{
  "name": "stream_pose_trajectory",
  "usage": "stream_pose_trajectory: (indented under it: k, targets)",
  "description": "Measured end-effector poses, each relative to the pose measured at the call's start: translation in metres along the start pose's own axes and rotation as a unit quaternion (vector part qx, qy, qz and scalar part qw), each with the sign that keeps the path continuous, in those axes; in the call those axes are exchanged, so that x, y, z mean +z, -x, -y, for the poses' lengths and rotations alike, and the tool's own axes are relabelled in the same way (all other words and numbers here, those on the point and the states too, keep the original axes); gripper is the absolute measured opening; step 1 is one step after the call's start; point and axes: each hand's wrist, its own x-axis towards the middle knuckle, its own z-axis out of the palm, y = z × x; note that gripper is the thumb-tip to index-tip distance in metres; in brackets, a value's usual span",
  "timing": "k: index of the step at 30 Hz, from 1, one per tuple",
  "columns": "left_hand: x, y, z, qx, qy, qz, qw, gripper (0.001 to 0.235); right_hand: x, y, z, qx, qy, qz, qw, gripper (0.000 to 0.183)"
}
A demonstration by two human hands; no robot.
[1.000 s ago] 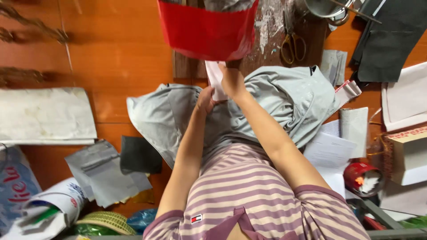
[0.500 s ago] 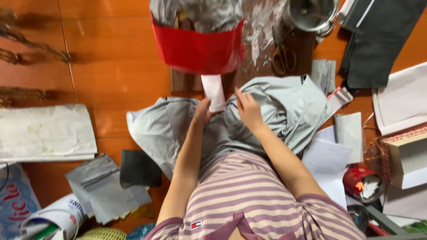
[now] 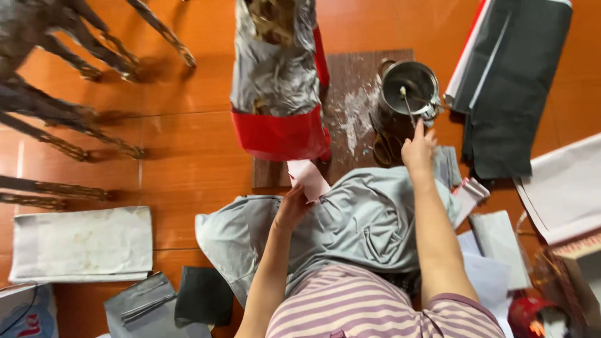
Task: Apply red and white paper to a bamboo frame and trim excess using scissors.
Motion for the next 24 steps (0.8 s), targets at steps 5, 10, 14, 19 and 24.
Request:
stream_pose_trajectory:
  k: [5, 10, 14, 19, 24]
  targets:
    - [0.034, 0.026, -0.027, -0.02, 0.06, -0.003, 0.998, 0.021, -0.064, 0.014, 0.1, -0.194, -0.043, 0.051, 0.979, 0.033]
    - [0.018, 0.009, -0.01, -0.04, 0.095, 0.066, 0.993, 0.029, -0.112, 0.089, 0.198, -0.426, -0.279, 0.098, 0.855, 0.029]
    - [0.045, 0.037, -0.029, 0.001, -0.092, 0.075, 0.993, 0.062, -0.117, 0.084, 0.212, -0.352, -0.282, 0.063, 0.89, 0.014]
    - [0.097, 0.072, -0.072, 0.44, -0.642, -0.046, 0.626, 0.064, -0.155, 0.059, 0.232, -0.392, -0.33, 0.185, 0.838, 0.012]
    - [0.067, 0.073, -0.09, 0.367, -0.623, -0.011, 0.691, 0.033, -0.196, 0.022, 0.226, -0.292, -0.485, 0.191, 0.802, 0.01]
